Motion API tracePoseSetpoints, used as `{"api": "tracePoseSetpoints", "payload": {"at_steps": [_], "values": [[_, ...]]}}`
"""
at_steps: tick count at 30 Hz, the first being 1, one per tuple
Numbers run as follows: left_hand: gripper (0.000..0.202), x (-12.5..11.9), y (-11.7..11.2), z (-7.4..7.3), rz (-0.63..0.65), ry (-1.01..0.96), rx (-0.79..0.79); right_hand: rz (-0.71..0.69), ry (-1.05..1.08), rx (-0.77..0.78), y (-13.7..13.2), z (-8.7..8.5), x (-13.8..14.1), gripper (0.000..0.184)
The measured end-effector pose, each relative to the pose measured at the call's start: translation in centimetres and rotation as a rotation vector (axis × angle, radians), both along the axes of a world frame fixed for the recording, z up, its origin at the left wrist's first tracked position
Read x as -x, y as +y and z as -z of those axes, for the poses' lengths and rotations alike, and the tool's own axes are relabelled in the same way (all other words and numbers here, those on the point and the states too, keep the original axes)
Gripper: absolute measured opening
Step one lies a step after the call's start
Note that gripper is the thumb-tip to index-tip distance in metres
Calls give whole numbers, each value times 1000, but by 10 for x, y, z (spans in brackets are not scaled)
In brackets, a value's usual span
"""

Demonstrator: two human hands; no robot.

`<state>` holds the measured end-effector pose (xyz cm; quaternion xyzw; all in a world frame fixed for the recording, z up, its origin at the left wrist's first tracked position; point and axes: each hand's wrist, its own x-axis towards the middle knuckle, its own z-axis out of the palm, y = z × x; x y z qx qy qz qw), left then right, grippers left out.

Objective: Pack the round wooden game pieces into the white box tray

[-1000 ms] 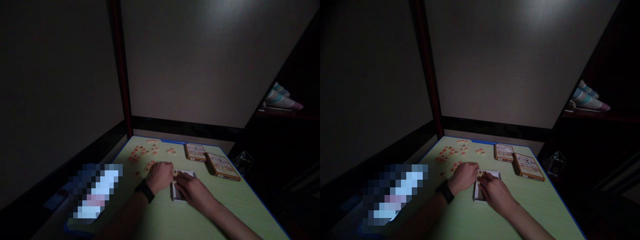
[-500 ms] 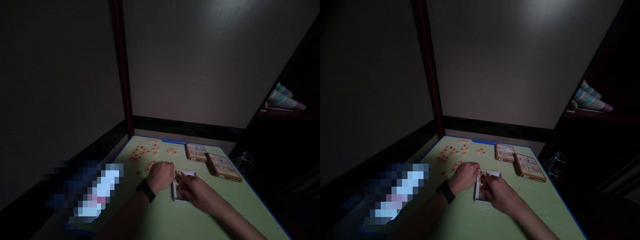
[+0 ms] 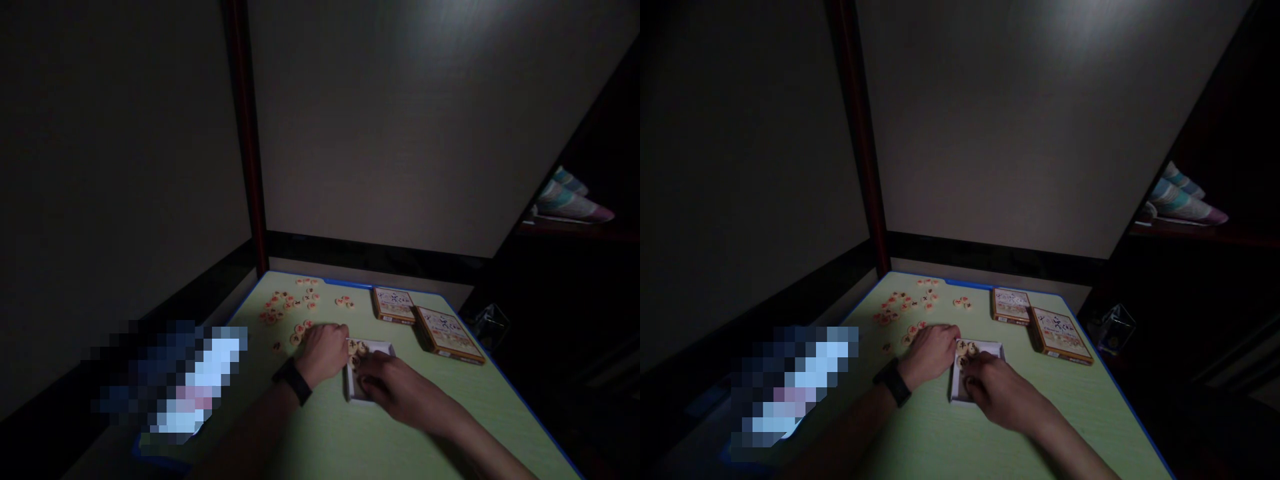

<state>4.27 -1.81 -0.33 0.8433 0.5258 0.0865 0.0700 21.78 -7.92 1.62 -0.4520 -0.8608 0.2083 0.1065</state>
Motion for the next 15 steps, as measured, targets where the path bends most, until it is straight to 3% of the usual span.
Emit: {"api": "tracePoseSetpoints", "payload": {"at_steps": [7, 11, 15], "values": [[23, 0, 1, 4, 11, -17, -13, 70, -8, -32, 6, 1, -4, 20], [24, 0, 2, 6, 13, -29, -31, 64, -71, -21, 4, 8, -1, 21], [24, 0, 1, 5, 9, -25, -36, 40, -44, -5, -2, 3, 2, 21]]}}
